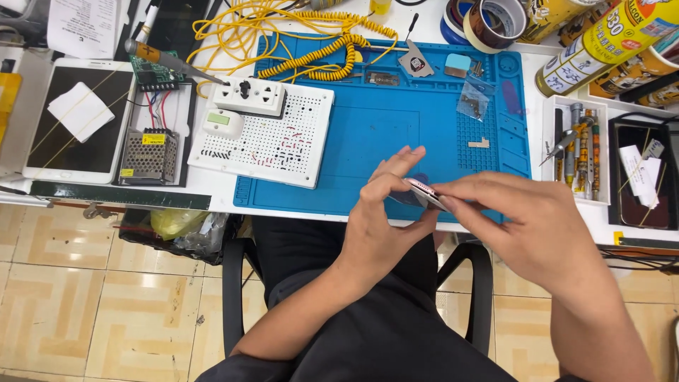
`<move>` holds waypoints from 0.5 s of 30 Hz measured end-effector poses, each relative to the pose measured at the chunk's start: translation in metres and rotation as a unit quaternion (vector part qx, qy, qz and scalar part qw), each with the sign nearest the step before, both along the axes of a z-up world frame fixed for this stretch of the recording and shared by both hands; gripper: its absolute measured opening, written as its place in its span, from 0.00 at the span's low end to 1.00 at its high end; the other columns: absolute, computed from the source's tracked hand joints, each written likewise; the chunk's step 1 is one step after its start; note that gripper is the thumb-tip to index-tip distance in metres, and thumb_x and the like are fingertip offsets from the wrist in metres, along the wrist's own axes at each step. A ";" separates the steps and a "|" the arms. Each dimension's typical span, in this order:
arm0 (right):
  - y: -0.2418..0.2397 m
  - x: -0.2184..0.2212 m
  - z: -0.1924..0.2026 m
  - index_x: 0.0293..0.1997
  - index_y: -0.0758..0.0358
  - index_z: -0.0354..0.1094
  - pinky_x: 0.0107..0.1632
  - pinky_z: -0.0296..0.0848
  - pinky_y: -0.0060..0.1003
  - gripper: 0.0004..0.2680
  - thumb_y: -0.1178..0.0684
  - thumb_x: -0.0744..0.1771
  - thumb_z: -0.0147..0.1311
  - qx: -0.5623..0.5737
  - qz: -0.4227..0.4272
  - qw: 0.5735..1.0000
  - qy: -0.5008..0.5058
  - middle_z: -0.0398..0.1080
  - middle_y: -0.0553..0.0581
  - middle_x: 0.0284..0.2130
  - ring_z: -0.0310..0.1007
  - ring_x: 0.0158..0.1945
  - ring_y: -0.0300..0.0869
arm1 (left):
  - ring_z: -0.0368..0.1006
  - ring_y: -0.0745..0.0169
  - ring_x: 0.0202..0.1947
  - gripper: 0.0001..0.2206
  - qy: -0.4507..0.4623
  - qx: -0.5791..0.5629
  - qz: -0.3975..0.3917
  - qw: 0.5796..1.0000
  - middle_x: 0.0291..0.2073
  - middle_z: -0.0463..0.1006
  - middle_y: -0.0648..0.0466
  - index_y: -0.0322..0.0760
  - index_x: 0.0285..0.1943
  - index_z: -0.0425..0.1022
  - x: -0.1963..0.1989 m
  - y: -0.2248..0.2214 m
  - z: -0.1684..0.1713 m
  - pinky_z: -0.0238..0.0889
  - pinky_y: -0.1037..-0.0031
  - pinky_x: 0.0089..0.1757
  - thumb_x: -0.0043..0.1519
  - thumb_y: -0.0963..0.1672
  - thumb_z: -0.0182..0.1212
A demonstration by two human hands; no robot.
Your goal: The person is disassembling a mobile phone, removing the screen, and using tools to inspect the internal parts.
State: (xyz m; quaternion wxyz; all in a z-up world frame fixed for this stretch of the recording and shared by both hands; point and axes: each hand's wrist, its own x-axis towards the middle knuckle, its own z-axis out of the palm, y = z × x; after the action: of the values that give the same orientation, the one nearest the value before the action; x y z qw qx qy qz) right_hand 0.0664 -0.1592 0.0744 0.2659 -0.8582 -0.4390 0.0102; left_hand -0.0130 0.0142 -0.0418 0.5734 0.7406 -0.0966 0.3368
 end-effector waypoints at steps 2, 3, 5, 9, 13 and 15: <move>-0.003 -0.014 -0.006 0.51 0.58 0.84 0.42 0.81 0.34 0.06 0.57 0.71 0.61 0.032 -0.007 0.999 -0.004 0.85 0.51 0.45 0.86 0.43 0.39 | 0.65 0.33 0.83 0.27 0.006 -0.022 -0.021 1.000 0.79 0.68 0.47 0.46 0.64 0.57 -0.002 -0.003 0.000 0.54 0.33 0.82 0.70 0.35 0.75; -0.004 -0.021 -0.010 0.52 0.60 0.83 0.47 0.81 0.33 0.06 0.59 0.71 0.62 0.064 -0.022 0.998 -0.015 0.85 0.53 0.46 0.87 0.46 0.41 | 0.66 0.34 0.83 0.26 0.027 -0.021 -0.032 0.999 0.78 0.70 0.47 0.46 0.61 0.58 -0.003 -0.004 0.001 0.51 0.34 0.82 0.67 0.34 0.75; -0.008 -0.033 -0.018 0.54 0.63 0.82 0.52 0.82 0.33 0.07 0.62 0.71 0.62 0.091 -0.038 0.995 -0.025 0.85 0.56 0.48 0.88 0.49 0.43 | 0.66 0.34 0.83 0.25 0.048 -0.025 -0.044 0.998 0.77 0.71 0.46 0.45 0.57 0.59 -0.005 -0.008 0.002 0.49 0.35 0.81 0.65 0.34 0.75; -0.012 -0.047 -0.030 0.51 0.72 0.81 0.55 0.85 0.38 0.05 0.68 0.70 0.63 0.136 -0.051 0.987 -0.060 0.84 0.64 0.47 0.87 0.49 0.49 | 0.68 0.36 0.82 0.23 0.048 -0.008 -0.035 0.998 0.75 0.73 0.48 0.45 0.55 0.60 -0.010 -0.014 -0.003 0.47 0.35 0.81 0.67 0.34 0.74; -0.012 -0.050 -0.038 0.49 0.76 0.79 0.56 0.86 0.43 0.04 0.69 0.70 0.63 0.153 -0.040 0.983 -0.090 0.84 0.67 0.46 0.87 0.48 0.53 | 0.67 0.36 0.82 0.25 0.041 -0.005 -0.027 0.999 0.75 0.72 0.47 0.46 0.56 0.58 -0.012 -0.016 -0.009 0.46 0.33 0.81 0.67 0.34 0.74; -0.009 -0.051 -0.039 0.49 0.77 0.79 0.55 0.86 0.44 0.04 0.69 0.70 0.63 0.160 -0.042 0.982 -0.089 0.83 0.67 0.46 0.87 0.48 0.53 | 0.67 0.35 0.82 0.25 0.039 -0.007 -0.026 0.999 0.75 0.72 0.48 0.47 0.57 0.57 -0.012 -0.015 -0.009 0.46 0.33 0.81 0.67 0.34 0.74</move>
State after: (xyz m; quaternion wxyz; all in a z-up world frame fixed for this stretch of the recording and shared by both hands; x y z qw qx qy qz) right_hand 0.0156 -0.1685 0.0353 0.3598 -0.8198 -0.4203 -0.1479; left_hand -0.0247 -0.0006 -0.0512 0.5909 0.7461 -0.0909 0.2930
